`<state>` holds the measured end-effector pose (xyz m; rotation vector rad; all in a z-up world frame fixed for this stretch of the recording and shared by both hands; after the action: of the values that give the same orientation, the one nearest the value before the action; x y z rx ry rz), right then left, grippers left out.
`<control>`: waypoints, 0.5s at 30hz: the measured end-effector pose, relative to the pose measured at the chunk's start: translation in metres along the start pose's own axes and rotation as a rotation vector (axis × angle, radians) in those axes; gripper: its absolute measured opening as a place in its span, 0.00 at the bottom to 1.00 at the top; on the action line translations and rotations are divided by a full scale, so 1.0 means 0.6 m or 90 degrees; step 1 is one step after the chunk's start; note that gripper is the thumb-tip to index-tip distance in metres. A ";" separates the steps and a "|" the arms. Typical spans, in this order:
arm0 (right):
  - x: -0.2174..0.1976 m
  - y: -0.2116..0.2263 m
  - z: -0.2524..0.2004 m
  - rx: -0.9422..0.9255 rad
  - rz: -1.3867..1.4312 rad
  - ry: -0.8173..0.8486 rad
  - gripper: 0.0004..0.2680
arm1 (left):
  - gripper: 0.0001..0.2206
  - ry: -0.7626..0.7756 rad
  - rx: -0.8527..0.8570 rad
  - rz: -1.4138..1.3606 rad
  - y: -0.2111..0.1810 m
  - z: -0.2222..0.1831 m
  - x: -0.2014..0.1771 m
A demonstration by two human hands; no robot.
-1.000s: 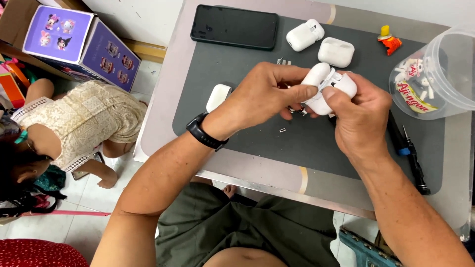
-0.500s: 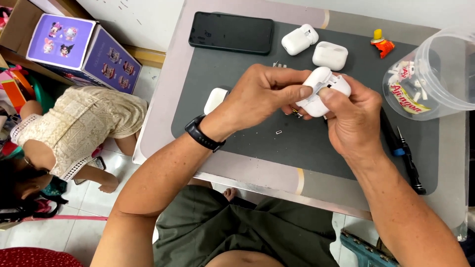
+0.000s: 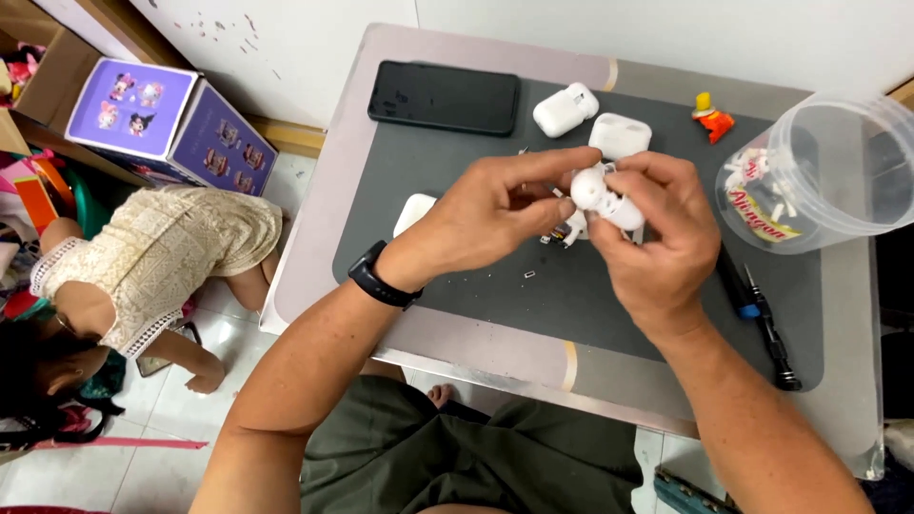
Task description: Reassembling an earbud charging case by carefully fitting the internal circuit board and battery into the plastic shell.
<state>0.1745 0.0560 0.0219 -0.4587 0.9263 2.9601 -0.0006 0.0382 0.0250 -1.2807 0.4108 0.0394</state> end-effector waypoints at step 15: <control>0.019 -0.004 -0.009 -0.135 0.015 0.030 0.15 | 0.26 -0.107 -0.045 -0.277 0.030 0.011 0.012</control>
<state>0.1653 0.0542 0.0129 -0.5273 0.6276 3.0959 0.0033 0.0485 0.0079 -1.4016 -0.0196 -0.2068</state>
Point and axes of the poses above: each hand's wrist, its own z-axis towards the middle knuckle, its own x-axis out of the palm, y = z × x, the point moved 5 cm from there along z, towards the middle knuckle, and after that the axes turned 12 degrees about z, right-handed, at the moved point
